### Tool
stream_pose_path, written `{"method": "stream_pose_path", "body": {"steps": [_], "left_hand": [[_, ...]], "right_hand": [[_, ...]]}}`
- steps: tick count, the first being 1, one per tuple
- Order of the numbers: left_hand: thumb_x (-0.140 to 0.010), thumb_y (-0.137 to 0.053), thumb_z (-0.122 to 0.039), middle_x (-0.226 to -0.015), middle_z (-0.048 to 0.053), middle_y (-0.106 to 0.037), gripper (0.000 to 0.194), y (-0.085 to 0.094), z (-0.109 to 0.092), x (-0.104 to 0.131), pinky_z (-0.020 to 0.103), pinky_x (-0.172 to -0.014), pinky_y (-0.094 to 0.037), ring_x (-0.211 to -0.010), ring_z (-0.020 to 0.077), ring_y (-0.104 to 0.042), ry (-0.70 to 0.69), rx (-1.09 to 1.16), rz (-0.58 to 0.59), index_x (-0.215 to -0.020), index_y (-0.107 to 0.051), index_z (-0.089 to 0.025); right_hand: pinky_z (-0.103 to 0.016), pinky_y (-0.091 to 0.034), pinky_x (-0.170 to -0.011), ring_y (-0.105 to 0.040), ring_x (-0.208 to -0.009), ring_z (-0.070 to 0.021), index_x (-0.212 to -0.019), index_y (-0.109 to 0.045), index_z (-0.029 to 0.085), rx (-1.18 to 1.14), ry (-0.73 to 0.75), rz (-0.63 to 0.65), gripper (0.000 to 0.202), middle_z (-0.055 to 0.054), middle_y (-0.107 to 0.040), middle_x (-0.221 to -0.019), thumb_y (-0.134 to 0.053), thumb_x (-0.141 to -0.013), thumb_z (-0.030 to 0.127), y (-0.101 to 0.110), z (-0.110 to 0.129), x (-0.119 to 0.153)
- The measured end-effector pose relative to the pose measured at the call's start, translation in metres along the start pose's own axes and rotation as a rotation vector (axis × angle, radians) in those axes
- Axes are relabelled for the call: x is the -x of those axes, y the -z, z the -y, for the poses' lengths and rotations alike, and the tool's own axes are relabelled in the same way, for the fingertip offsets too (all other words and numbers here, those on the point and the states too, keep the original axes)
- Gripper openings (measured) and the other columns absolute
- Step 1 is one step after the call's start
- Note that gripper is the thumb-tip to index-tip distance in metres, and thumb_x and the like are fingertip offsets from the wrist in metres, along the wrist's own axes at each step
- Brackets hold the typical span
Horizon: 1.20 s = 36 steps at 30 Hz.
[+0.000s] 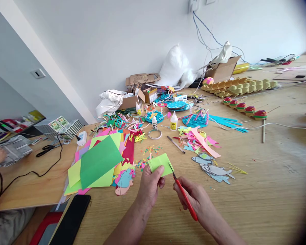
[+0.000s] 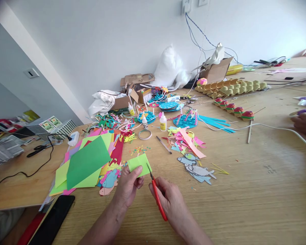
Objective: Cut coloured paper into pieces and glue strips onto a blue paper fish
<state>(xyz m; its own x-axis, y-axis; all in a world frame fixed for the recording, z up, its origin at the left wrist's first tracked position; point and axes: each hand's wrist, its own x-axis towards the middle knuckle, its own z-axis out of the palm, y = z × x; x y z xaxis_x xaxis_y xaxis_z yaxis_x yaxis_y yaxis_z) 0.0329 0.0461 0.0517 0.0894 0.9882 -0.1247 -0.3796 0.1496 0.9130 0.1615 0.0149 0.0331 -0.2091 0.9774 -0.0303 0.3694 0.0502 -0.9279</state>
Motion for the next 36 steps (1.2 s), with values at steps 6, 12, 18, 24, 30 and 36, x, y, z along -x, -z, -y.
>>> {"method": "stream_pose_path", "body": {"steps": [6,12,18,24,30,36], "left_hand": [[-0.068,-0.059,-0.029,-0.046,-0.006,-0.041,0.019,-0.001,0.004,0.003,0.017,-0.036,-0.022,-0.039,0.004,-0.033,0.034,-0.007,-0.002,-0.065,-0.047,-0.015],[-0.067,-0.06,-0.03,-0.045,-0.006,-0.041,0.021,0.0,0.007,0.002,0.016,-0.035,-0.021,-0.039,0.004,-0.034,0.047,0.004,-0.008,-0.063,-0.047,-0.015],[-0.065,-0.062,-0.031,-0.045,-0.006,-0.041,0.022,0.001,0.009,0.003,0.016,-0.035,-0.021,-0.039,0.0041,-0.034,0.061,0.017,-0.019,-0.064,-0.046,-0.015],[-0.064,-0.063,-0.032,-0.046,-0.006,-0.041,0.024,0.002,0.007,0.003,0.016,-0.036,-0.021,-0.039,0.0037,-0.034,0.085,0.011,-0.019,-0.063,-0.046,-0.015],[-0.065,-0.062,-0.032,-0.046,-0.006,-0.04,0.023,0.001,0.007,0.007,0.016,-0.036,-0.02,-0.039,0.0038,-0.032,0.131,0.015,0.028,-0.064,-0.046,-0.015],[-0.068,-0.059,-0.031,-0.045,-0.007,-0.038,0.022,0.002,0.009,0.009,0.017,-0.035,-0.019,-0.039,0.0039,-0.03,0.117,0.023,0.066,-0.064,-0.044,-0.015]], "right_hand": [[-0.02,-0.031,-0.041,-0.038,-0.042,-0.0096,-0.062,-0.042,0.02,-0.066,-0.033,0.015,0.033,0.006,-0.038,-0.042,-0.032,-0.081,0.045,0.002,0.004,0.002],[-0.02,-0.032,-0.04,-0.037,-0.039,-0.009,-0.059,-0.04,0.02,-0.067,-0.013,-0.005,0.033,0.007,-0.037,-0.04,-0.031,-0.081,0.043,-0.002,-0.002,0.001],[-0.019,-0.031,-0.038,-0.038,-0.039,-0.0087,-0.056,-0.038,0.021,0.007,0.011,-0.043,0.034,0.006,-0.036,-0.041,-0.032,-0.082,0.042,-0.005,-0.008,0.0],[-0.019,-0.032,-0.038,-0.039,-0.039,-0.0089,-0.055,-0.038,0.021,0.002,-0.005,-0.059,0.034,0.006,-0.036,-0.041,-0.034,-0.081,0.043,-0.006,-0.008,0.0],[-0.019,-0.034,-0.041,-0.04,-0.041,-0.009,-0.059,-0.041,0.02,-0.106,-0.018,-0.008,0.031,0.006,-0.038,-0.042,-0.037,-0.08,0.043,-0.004,-0.005,0.0],[-0.02,-0.035,-0.04,-0.039,-0.04,-0.0088,-0.06,-0.04,0.02,-0.129,-0.044,0.009,0.031,0.007,-0.035,-0.044,-0.037,-0.08,0.045,-0.004,-0.005,0.0]]}}
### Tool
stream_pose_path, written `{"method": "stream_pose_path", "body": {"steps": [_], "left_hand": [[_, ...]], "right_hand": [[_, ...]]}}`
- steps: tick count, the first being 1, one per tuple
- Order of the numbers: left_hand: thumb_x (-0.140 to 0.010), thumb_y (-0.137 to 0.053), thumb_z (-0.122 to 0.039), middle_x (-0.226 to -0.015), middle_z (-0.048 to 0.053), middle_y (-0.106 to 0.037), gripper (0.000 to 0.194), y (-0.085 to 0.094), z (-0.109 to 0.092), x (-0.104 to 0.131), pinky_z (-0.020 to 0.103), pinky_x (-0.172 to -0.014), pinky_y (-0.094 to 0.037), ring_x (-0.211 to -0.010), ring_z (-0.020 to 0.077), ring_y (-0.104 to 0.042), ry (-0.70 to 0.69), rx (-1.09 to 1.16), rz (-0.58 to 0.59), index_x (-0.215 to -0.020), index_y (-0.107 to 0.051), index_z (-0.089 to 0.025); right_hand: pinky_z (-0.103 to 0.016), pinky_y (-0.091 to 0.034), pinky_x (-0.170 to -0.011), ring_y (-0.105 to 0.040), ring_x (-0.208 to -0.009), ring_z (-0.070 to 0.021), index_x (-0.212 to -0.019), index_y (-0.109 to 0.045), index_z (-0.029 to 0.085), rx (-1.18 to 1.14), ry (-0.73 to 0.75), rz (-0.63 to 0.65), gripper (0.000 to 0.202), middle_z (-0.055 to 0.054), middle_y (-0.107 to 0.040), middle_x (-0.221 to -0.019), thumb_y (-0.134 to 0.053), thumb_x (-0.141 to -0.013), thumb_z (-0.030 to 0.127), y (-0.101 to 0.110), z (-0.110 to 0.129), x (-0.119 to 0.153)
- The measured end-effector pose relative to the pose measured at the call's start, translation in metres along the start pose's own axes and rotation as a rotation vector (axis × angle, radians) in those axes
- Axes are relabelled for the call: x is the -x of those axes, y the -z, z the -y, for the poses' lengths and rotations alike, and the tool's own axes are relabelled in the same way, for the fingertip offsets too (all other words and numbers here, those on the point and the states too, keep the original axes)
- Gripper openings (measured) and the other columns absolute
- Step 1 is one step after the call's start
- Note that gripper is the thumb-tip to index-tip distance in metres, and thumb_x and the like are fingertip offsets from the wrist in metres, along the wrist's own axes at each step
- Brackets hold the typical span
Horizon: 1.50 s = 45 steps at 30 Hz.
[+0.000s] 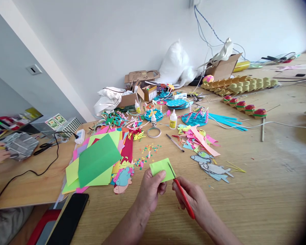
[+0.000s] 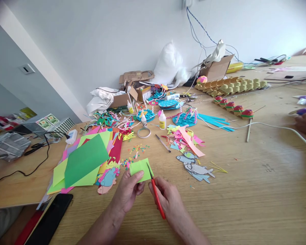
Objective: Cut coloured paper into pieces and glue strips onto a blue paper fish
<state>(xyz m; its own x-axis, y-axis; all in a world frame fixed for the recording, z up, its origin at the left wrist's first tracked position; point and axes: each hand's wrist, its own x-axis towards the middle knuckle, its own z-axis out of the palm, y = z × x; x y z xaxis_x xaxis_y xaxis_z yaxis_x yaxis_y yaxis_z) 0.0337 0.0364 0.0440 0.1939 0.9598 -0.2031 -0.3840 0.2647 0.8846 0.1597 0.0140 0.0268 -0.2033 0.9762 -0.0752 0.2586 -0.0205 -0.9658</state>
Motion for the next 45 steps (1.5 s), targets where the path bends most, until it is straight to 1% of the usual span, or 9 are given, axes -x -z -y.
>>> {"method": "stream_pose_path", "body": {"steps": [6,10,16,21,25,33,36,39,45], "left_hand": [[-0.065,-0.062,-0.032,-0.045,-0.007,-0.038,0.024,0.001,0.001,0.0,0.016,-0.035,-0.019,-0.039,0.0035,-0.03,0.04,0.008,-0.018,-0.065,-0.045,-0.015],[-0.064,-0.062,-0.034,-0.046,-0.007,-0.037,0.026,0.002,0.001,0.0,0.016,-0.035,-0.018,-0.038,0.0032,-0.03,0.05,0.015,-0.008,-0.065,-0.044,-0.015],[-0.064,-0.062,-0.035,-0.048,-0.007,-0.039,0.026,0.002,0.001,0.003,0.016,-0.035,-0.017,-0.038,0.003,-0.031,0.071,0.026,0.01,-0.066,-0.044,-0.016],[-0.065,-0.061,-0.034,-0.047,-0.007,-0.037,0.025,0.001,0.003,0.006,0.016,-0.035,-0.017,-0.038,0.0032,-0.03,0.109,0.027,0.045,-0.065,-0.045,-0.015],[-0.066,-0.06,-0.032,-0.049,-0.006,-0.039,0.022,0.002,0.006,0.006,0.016,-0.035,-0.016,-0.038,0.003,-0.031,0.116,0.04,0.043,-0.069,-0.047,-0.015],[-0.063,-0.063,-0.035,-0.05,-0.007,-0.039,0.026,0.001,0.008,0.005,0.016,-0.035,-0.016,-0.038,0.0027,-0.031,0.147,0.036,0.025,-0.068,-0.046,-0.015],[-0.063,-0.063,-0.035,-0.049,-0.007,-0.039,0.027,0.002,0.01,0.005,0.016,-0.035,-0.016,-0.038,0.0028,-0.031,0.158,0.03,0.02,-0.068,-0.046,-0.016],[-0.063,-0.063,-0.035,-0.049,-0.007,-0.039,0.027,0.002,0.013,0.005,0.016,-0.035,-0.016,-0.038,0.0029,-0.032,0.16,0.02,0.006,-0.067,-0.045,-0.016],[-0.066,-0.061,-0.033,-0.048,-0.007,-0.038,0.024,0.004,0.013,0.004,0.016,-0.034,-0.017,-0.038,0.0029,-0.03,0.108,-0.004,0.002,-0.068,-0.044,-0.016]], "right_hand": [[-0.018,-0.033,-0.038,-0.038,-0.039,-0.0086,-0.057,-0.039,0.02,0.044,0.016,-0.031,0.034,0.006,-0.035,-0.041,-0.035,-0.081,0.044,-0.002,-0.005,0.001],[-0.018,-0.033,-0.037,-0.038,-0.038,-0.0084,-0.056,-0.039,0.021,0.058,0.015,-0.034,0.034,0.007,-0.035,-0.041,-0.036,-0.081,0.043,-0.003,-0.009,0.001],[-0.019,-0.035,-0.039,-0.042,-0.04,-0.0091,-0.057,-0.04,0.02,0.015,-0.012,-0.016,0.032,0.007,-0.038,-0.042,-0.041,-0.079,0.043,-0.003,-0.01,0.0],[-0.019,-0.035,-0.039,-0.041,-0.038,-0.0088,-0.056,-0.039,0.02,-0.026,-0.029,-0.012,0.035,0.007,-0.038,-0.043,-0.039,-0.078,0.047,-0.003,-0.01,0.0],[-0.019,-0.034,-0.038,-0.041,-0.039,-0.0092,-0.058,-0.04,0.02,-0.008,0.001,-0.017,0.034,0.006,-0.038,-0.042,-0.036,-0.08,0.046,-0.004,-0.015,0.0],[-0.018,-0.031,-0.036,-0.039,-0.037,-0.009,-0.056,-0.04,0.021,0.031,0.029,-0.037,0.033,0.006,-0.037,-0.039,-0.036,-0.081,0.043,-0.003,-0.023,0.001],[-0.018,-0.03,-0.034,-0.038,-0.034,-0.0086,-0.057,-0.038,0.021,-0.002,-0.003,-0.018,0.032,0.007,-0.035,-0.039,-0.036,-0.08,0.044,-0.004,-0.027,0.001],[-0.019,-0.031,-0.033,-0.037,-0.033,-0.0083,-0.058,-0.037,0.021,-0.064,-0.071,-0.004,0.033,0.008,-0.034,-0.041,-0.036,-0.078,0.047,-0.005,-0.028,0.002],[-0.019,-0.031,-0.038,-0.037,-0.036,-0.0078,-0.061,-0.039,0.02,-0.187,-0.182,0.041,0.038,0.008,-0.036,-0.041,-0.035,-0.078,0.053,-0.002,-0.019,0.007]]}}
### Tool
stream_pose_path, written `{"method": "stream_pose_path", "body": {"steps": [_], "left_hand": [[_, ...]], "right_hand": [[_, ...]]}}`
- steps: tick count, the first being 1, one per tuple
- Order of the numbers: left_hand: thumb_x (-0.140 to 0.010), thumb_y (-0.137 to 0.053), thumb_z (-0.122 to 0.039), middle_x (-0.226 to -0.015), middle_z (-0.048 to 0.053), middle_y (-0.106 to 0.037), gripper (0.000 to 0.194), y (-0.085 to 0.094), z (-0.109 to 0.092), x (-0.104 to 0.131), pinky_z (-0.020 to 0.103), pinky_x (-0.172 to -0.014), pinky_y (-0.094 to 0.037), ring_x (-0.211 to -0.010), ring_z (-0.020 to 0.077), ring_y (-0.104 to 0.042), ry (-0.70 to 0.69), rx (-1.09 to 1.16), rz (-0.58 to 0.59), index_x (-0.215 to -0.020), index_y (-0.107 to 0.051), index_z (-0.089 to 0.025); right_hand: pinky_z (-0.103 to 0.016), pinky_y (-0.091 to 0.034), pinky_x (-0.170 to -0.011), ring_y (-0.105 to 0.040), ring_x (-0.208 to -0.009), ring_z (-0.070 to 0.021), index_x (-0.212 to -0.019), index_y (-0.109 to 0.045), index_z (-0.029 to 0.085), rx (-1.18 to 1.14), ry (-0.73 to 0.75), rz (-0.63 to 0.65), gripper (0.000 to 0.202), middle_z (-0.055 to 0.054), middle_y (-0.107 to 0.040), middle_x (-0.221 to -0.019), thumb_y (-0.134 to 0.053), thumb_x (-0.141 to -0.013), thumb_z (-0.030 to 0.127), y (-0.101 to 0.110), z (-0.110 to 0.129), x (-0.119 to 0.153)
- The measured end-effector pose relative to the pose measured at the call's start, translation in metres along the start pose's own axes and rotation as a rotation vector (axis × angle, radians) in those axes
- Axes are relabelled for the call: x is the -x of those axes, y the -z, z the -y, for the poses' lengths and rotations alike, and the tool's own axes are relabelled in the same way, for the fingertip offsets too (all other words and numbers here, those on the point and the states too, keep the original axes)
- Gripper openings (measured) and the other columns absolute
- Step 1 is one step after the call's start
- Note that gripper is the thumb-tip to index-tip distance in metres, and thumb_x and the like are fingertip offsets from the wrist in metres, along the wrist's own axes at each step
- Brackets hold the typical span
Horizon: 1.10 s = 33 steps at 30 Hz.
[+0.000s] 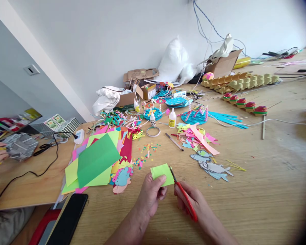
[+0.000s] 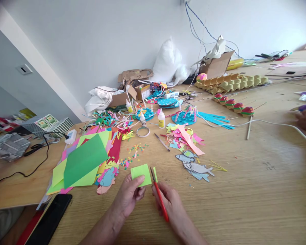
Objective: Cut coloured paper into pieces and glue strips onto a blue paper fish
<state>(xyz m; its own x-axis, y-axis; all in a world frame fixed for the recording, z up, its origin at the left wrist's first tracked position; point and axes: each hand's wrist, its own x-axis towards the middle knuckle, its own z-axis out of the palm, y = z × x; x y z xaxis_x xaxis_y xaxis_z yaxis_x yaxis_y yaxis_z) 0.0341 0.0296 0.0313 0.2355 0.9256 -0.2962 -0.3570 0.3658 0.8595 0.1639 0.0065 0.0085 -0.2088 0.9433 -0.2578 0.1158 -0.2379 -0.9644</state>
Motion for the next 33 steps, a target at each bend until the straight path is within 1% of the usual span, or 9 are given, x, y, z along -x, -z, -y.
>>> {"method": "stream_pose_path", "body": {"steps": [3,5,11,15,18,20,23,28,33], "left_hand": [[-0.067,-0.06,-0.033,-0.047,-0.007,-0.036,0.025,0.001,-0.003,-0.001,0.016,-0.034,-0.017,-0.038,0.0033,-0.029,-0.034,-0.021,-0.027,-0.066,-0.042,-0.016],[-0.068,-0.059,-0.032,-0.046,-0.008,-0.036,0.025,0.001,-0.004,-0.002,0.016,-0.035,-0.017,-0.038,0.0035,-0.029,-0.062,-0.039,-0.045,-0.065,-0.041,-0.016],[-0.071,-0.055,-0.033,-0.043,-0.008,-0.034,0.023,-0.003,-0.002,-0.003,0.017,-0.035,-0.019,-0.038,0.0034,-0.026,-0.134,-0.163,-0.037,-0.063,-0.042,-0.016],[-0.071,-0.056,-0.036,-0.045,-0.007,-0.036,0.024,-0.004,0.0,-0.002,0.017,-0.034,-0.02,-0.037,0.0033,-0.028,-0.146,-0.197,-0.025,-0.066,-0.046,-0.014],[-0.07,-0.057,-0.039,-0.047,-0.006,-0.041,0.027,-0.003,-0.001,0.001,0.018,-0.035,-0.022,-0.038,0.0041,-0.032,-0.086,-0.152,0.034,-0.068,-0.048,-0.014],[-0.068,-0.059,-0.037,-0.046,-0.006,-0.041,0.026,-0.003,-0.002,0.001,0.018,-0.035,-0.022,-0.038,0.0044,-0.033,-0.055,-0.134,0.047,-0.067,-0.048,-0.014],[-0.065,-0.061,-0.033,-0.044,-0.007,-0.039,0.023,-0.003,-0.005,0.001,0.018,-0.035,-0.021,-0.038,0.0044,-0.031,-0.09,-0.142,-0.006,-0.062,-0.046,-0.015],[-0.066,-0.06,-0.029,-0.043,-0.007,-0.038,0.024,0.001,-0.019,-0.002,0.017,-0.036,-0.023,-0.04,0.0045,-0.031,-0.197,-0.103,-0.079,-0.057,-0.042,-0.016],[-0.066,-0.062,-0.025,-0.055,-0.004,-0.047,0.017,-0.001,-0.029,-0.003,0.017,-0.04,-0.033,-0.049,0.0071,-0.044,-0.227,-0.009,-0.093,-0.068,-0.049,-0.014]], "right_hand": [[-0.02,-0.029,-0.038,-0.036,-0.036,-0.008,-0.064,-0.043,0.019,-0.062,-0.038,0.074,0.041,0.008,-0.038,-0.04,-0.032,-0.078,0.056,0.004,0.006,0.004],[-0.02,-0.03,-0.04,-0.036,-0.037,-0.0081,-0.065,-0.043,0.018,-0.115,-0.011,0.08,0.04,0.007,-0.039,-0.041,-0.035,-0.078,0.056,0.007,0.011,0.005],[-0.02,-0.035,-0.046,-0.041,-0.051,-0.0086,-0.074,-0.046,0.018,-0.214,0.09,-0.111,0.03,0.006,-0.044,-0.058,-0.062,-0.064,0.041,0.007,0.032,0.0],[-0.02,-0.035,-0.046,-0.042,-0.051,-0.0087,-0.072,-0.046,0.018,-0.278,0.127,-0.151,0.031,0.005,-0.046,-0.059,-0.067,-0.059,0.036,0.005,0.035,-0.007],[-0.02,-0.036,-0.046,-0.042,-0.051,-0.0086,-0.072,-0.047,0.019,-0.279,0.144,-0.168,0.031,0.005,-0.047,-0.059,-0.069,-0.057,0.035,0.003,0.035,-0.01],[-0.02,-0.035,-0.045,-0.041,-0.05,-0.0086,-0.072,-0.047,0.019,-0.252,0.155,-0.176,0.032,0.005,-0.046,-0.058,-0.069,-0.057,0.036,0.003,0.034,-0.012],[-0.02,-0.034,-0.044,-0.041,-0.05,-0.0089,-0.073,-0.045,0.019,-0.169,0.18,-0.151,0.03,0.006,-0.044,-0.057,-0.064,-0.062,0.039,0.002,0.033,-0.012],[-0.022,-0.032,-0.046,-0.039,-0.049,-0.0099,-0.062,-0.039,0.02,0.145,0.186,-0.047,0.025,0.006,-0.037,-0.053,-0.047,-0.075,0.04,0.002,0.024,-0.002],[-0.023,-0.029,-0.047,-0.038,-0.049,-0.0109,-0.058,-0.035,0.02,0.362,0.16,0.01,0.027,0.005,-0.038,-0.051,-0.035,-0.079,0.037,0.0,0.022,0.011]]}}
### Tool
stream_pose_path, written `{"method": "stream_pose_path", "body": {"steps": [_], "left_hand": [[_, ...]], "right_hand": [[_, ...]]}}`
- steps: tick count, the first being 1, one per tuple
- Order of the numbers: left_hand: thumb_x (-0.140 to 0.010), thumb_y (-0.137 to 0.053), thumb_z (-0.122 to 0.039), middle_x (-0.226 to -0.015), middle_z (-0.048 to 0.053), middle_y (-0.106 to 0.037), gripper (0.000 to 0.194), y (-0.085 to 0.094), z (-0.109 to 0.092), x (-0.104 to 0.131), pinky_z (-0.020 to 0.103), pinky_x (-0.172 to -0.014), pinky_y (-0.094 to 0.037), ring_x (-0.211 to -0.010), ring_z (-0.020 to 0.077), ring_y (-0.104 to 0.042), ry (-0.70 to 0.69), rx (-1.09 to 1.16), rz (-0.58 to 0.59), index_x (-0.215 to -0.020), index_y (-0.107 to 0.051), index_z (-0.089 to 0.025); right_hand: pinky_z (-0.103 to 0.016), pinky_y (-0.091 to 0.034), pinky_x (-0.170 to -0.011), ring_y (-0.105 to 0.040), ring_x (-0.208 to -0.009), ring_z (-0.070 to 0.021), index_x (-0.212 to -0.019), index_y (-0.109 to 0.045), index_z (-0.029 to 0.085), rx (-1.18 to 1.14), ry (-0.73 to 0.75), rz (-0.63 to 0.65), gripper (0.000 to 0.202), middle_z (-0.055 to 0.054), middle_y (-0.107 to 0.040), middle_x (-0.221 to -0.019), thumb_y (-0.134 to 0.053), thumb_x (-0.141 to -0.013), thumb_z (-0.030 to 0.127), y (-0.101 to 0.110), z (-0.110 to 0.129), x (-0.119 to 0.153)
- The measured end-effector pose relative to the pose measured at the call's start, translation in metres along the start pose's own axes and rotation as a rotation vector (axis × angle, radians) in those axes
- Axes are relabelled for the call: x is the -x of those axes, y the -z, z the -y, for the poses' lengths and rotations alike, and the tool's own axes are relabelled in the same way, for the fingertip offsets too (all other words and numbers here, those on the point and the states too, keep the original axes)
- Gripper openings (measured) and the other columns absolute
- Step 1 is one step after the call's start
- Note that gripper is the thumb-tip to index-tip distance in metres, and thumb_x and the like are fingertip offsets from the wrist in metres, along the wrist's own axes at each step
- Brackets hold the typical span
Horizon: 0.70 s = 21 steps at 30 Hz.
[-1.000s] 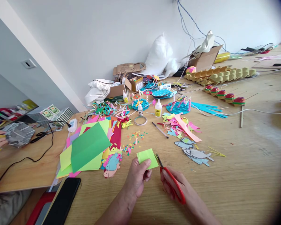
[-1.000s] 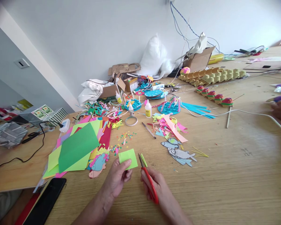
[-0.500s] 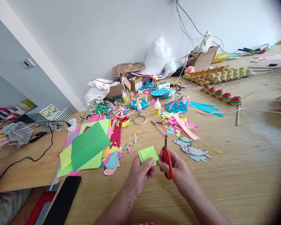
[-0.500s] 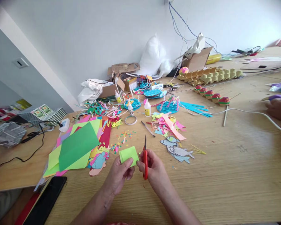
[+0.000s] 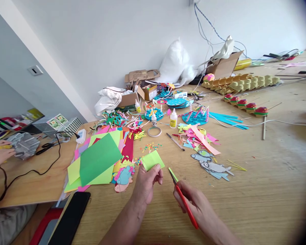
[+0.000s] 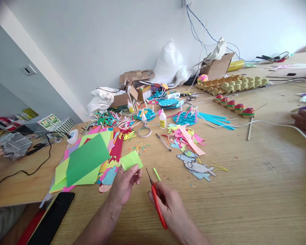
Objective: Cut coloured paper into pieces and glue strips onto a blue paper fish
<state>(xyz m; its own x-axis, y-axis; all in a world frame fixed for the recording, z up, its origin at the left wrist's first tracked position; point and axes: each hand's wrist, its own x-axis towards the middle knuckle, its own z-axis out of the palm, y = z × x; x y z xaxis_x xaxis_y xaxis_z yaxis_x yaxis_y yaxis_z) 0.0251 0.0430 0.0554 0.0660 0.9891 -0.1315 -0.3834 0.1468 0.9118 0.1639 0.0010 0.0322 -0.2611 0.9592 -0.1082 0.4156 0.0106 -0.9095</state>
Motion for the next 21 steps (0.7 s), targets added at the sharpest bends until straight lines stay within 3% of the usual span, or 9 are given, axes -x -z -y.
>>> {"method": "stream_pose_path", "body": {"steps": [6,21], "left_hand": [[-0.069,-0.06,-0.023,-0.061,0.001,-0.054,0.014,-0.0047,0.0014,0.0016,0.021,-0.048,-0.042,-0.056,0.0102,-0.052,0.01,0.017,0.04,-0.074,-0.054,-0.012],[-0.067,-0.062,-0.022,-0.061,0.001,-0.06,0.012,-0.006,0.008,0.0045,0.02,-0.049,-0.042,-0.054,0.0102,-0.055,0.062,0.067,0.03,-0.072,-0.058,-0.013]], "right_hand": [[-0.022,-0.028,-0.046,-0.038,-0.048,-0.011,-0.058,-0.036,0.021,0.034,0.01,-0.003,0.027,0.005,-0.038,-0.05,-0.035,-0.079,0.038,0.0007,0.0057,0.0001],[-0.022,-0.029,-0.045,-0.039,-0.047,-0.0109,-0.058,-0.037,0.02,0.034,0.052,-0.039,0.029,0.004,-0.04,-0.049,-0.033,-0.08,0.038,0.0019,0.0091,-0.0059]]}}
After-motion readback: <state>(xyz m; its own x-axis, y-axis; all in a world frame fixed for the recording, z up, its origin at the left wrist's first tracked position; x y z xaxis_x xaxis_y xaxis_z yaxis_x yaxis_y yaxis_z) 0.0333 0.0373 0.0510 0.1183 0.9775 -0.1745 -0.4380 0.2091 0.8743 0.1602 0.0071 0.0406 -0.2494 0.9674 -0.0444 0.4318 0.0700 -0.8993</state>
